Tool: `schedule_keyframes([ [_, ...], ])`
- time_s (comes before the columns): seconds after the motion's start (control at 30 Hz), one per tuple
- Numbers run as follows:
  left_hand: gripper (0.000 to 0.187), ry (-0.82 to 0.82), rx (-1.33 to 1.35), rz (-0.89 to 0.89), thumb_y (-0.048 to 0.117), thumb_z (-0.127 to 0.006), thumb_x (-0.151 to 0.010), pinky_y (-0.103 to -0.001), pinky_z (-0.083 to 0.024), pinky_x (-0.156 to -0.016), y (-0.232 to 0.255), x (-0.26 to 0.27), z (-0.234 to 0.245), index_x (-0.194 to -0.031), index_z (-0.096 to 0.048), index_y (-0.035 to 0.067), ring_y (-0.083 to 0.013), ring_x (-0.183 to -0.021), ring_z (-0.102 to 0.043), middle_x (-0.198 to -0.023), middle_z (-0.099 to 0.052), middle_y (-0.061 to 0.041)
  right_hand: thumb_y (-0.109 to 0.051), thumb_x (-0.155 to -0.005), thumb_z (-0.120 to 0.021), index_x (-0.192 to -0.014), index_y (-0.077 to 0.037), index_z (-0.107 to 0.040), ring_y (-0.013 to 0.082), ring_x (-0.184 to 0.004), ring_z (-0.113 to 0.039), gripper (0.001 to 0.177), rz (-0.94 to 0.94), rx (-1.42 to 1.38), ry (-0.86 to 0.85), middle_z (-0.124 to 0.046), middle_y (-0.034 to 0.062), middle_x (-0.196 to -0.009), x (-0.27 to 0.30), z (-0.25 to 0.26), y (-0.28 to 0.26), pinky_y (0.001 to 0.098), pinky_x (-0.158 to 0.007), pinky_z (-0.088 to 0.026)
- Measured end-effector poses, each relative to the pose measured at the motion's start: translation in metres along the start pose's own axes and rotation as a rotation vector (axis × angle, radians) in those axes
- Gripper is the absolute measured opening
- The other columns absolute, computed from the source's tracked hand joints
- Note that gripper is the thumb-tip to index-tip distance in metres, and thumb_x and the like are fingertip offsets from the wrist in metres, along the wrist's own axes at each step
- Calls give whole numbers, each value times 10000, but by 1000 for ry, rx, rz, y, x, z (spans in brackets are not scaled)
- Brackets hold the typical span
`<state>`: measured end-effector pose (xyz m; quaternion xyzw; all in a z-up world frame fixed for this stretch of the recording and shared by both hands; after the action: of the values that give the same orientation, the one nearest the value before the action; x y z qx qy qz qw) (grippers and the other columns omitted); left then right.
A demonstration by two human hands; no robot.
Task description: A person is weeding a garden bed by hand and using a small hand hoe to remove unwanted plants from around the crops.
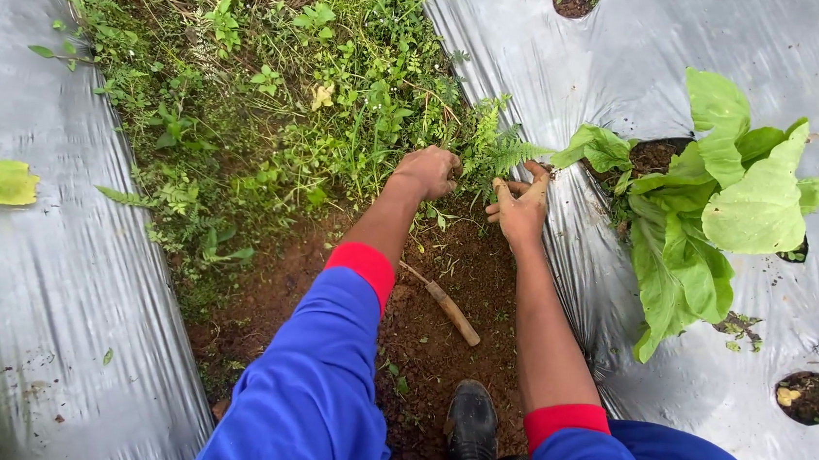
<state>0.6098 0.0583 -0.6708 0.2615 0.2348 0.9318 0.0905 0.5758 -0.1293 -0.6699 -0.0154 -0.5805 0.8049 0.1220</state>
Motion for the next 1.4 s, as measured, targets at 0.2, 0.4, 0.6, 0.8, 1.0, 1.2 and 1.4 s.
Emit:
schedule_keyframes([
  [0.2, 240, -7, 173, 61, 216, -629, -997, -536, -527, -1026, -35, -15, -33, -1210, -736, 196, -354, -1181, -667, -1123, -751, -113, -299, -1046, -664, -1568, -13, -297, 229, -673, -704, 700, -34, 156, -42, -698, 137, -869, -29, -34, 36, 381, -598, -626],
  [0.4, 601, 60, 631, 149, 526, -485, -1024, -500, -545, -1011, -68, -39, -46, -1487, -466, 143, -297, -1157, -674, -1161, -741, -115, -123, -984, -684, -1173, -37, -745, 343, -807, -712, 217, 255, 170, 143, -694, 162, -945, -47, -55, 113, 423, -630, -601],
  [0.6, 872, -53, 1002, 256, 725, -516, -937, -513, -574, -991, -38, -16, -30, -1475, -494, 39, -348, -1160, -685, -1317, -649, -225, 27, -918, -647, -1160, -122, -782, 362, -1022, -703, 315, 427, 305, 96, -707, 107, -1072, 25, -62, 49, 472, -886, -588],
  [0.8, 672, 54, 616, 161, 452, -773, -865, -610, -497, -1087, -21, -32, -45, -1330, -619, -8, -472, -1260, -580, -1325, -626, -265, 25, -961, -558, -1029, -59, -708, 307, -885, -725, 185, 323, 174, -57, -671, 122, -1182, 47, -76, 62, 418, -702, -638],
  [1.0, 284, 401, 768, 186, 465, -762, -884, -420, -570, -904, -36, -45, -29, -965, -793, 195, -242, -872, -741, -807, -775, 14, -443, -1028, -481, -1123, -113, -470, 230, -698, -656, 343, -515, -723, 16, -662, 125, -1043, 34, -70, 117, 392, -586, -580],
  [1.2, 299, 451, 871, 217, 515, -777, -843, -379, -560, -842, -59, -44, -38, -845, -777, 216, -203, -817, -720, -720, -736, 30, -556, -1046, -502, -1379, -24, -366, 250, -952, -654, 642, -706, -906, -5, -610, 126, -1195, 5, -70, 110, 376, -807, -634],
  [1.4, 290, 256, 727, 217, 413, -870, -761, -412, -546, -912, -72, -35, -52, -887, -760, 176, -296, -997, -723, -882, -765, -71, -329, -1124, -406, -1173, -47, -526, 178, -658, -662, 310, -573, -559, 150, -659, 71, -850, -6, -61, 133, 362, -590, -645],
])
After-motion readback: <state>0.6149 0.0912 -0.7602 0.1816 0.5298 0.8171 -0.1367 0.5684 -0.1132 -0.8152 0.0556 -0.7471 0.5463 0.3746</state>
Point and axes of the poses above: each hand's wrist, its own x-axis away from the middle knuckle, its own z-axis out of the back of the hand, y = z × x, the point moved 6 cm from there along -x, towards the middle knuckle
